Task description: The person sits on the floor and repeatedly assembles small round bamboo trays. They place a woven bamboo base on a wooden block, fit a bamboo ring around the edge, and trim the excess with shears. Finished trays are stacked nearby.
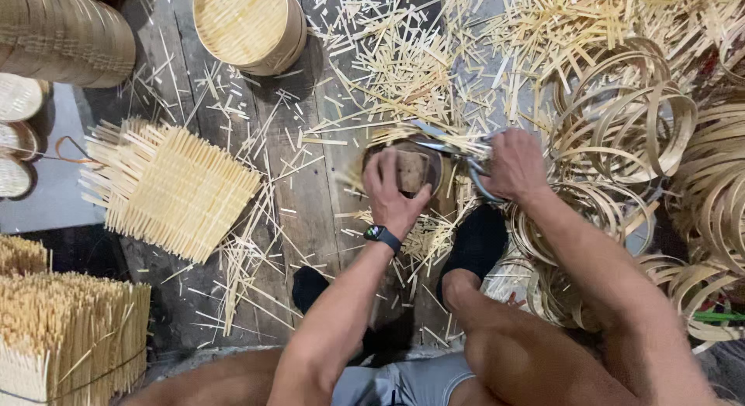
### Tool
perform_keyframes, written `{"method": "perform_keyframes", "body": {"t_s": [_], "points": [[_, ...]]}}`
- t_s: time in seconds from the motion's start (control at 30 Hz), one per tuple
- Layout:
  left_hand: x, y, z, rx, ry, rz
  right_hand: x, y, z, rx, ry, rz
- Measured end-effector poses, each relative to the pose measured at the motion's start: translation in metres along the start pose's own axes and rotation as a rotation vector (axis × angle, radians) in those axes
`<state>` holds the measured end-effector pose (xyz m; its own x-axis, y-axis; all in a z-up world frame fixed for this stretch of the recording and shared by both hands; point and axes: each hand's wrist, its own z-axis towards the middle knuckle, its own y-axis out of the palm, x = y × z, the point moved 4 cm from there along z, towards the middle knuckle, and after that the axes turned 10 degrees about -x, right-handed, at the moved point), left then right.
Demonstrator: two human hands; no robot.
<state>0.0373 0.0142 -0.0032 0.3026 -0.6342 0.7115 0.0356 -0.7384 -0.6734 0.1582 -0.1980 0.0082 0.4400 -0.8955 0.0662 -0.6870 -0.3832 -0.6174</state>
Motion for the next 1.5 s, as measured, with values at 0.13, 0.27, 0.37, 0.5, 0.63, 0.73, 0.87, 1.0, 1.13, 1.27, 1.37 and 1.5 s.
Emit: {"method": "perform_keyframes", "body": {"t_s": [0.13, 0.27, 0.37, 0.5, 0.63, 0.73, 0.87, 1.0, 1.13, 1.27, 1.37, 1.5], "points": [[0.011, -0.016, 0.005, -0.046, 0.165, 0.074, 0.004, 0.032, 0.035, 0.113, -0.05, -0.04], [0.012, -0.038, 0.012, -0.148, 0.188, 0.008, 0.024, 0.038, 0.036, 0.227, -0.112, -0.035], [0.017, -0.04, 0.015, -0.171, 0.206, -0.01, 0.017, 0.036, 0.036, 0.159, -0.052, -0.07], [0.016, -0.042, 0.021, -0.298, 0.195, -0.02, -0.005, 0.033, 0.043, 0.061, 0.001, -0.095], [0.013, -0.05, 0.022, -0.419, 0.26, 0.08, 0.02, 0.036, 0.032, 0.032, -0.096, 0.016], [0.015, -0.05, 0.03, -0.48, 0.311, 0.078, 0.019, 0.025, 0.031, 0.133, -0.121, -0.045], [0.013, -0.054, 0.041, -0.597, 0.386, 0.109, -0.003, 0.024, 0.041, 0.196, -0.13, -0.03], [0.009, -0.05, 0.028, -0.454, 0.169, 0.116, 0.013, 0.035, 0.037, -0.057, -0.116, 0.068], [0.011, -0.039, 0.018, -0.224, 0.136, 0.015, 0.013, 0.023, 0.03, 0.134, -0.135, -0.046], [0.008, -0.036, 0.02, -0.325, 0.178, 0.06, -0.003, 0.025, 0.037, 0.099, -0.097, -0.041], [0.01, -0.042, 0.025, -0.385, 0.179, 0.117, 0.008, 0.03, 0.039, 0.047, -0.105, 0.085], [0.017, -0.046, 0.023, -0.417, 0.208, 0.068, 0.013, 0.029, 0.033, 0.253, -0.143, 0.043]]}}
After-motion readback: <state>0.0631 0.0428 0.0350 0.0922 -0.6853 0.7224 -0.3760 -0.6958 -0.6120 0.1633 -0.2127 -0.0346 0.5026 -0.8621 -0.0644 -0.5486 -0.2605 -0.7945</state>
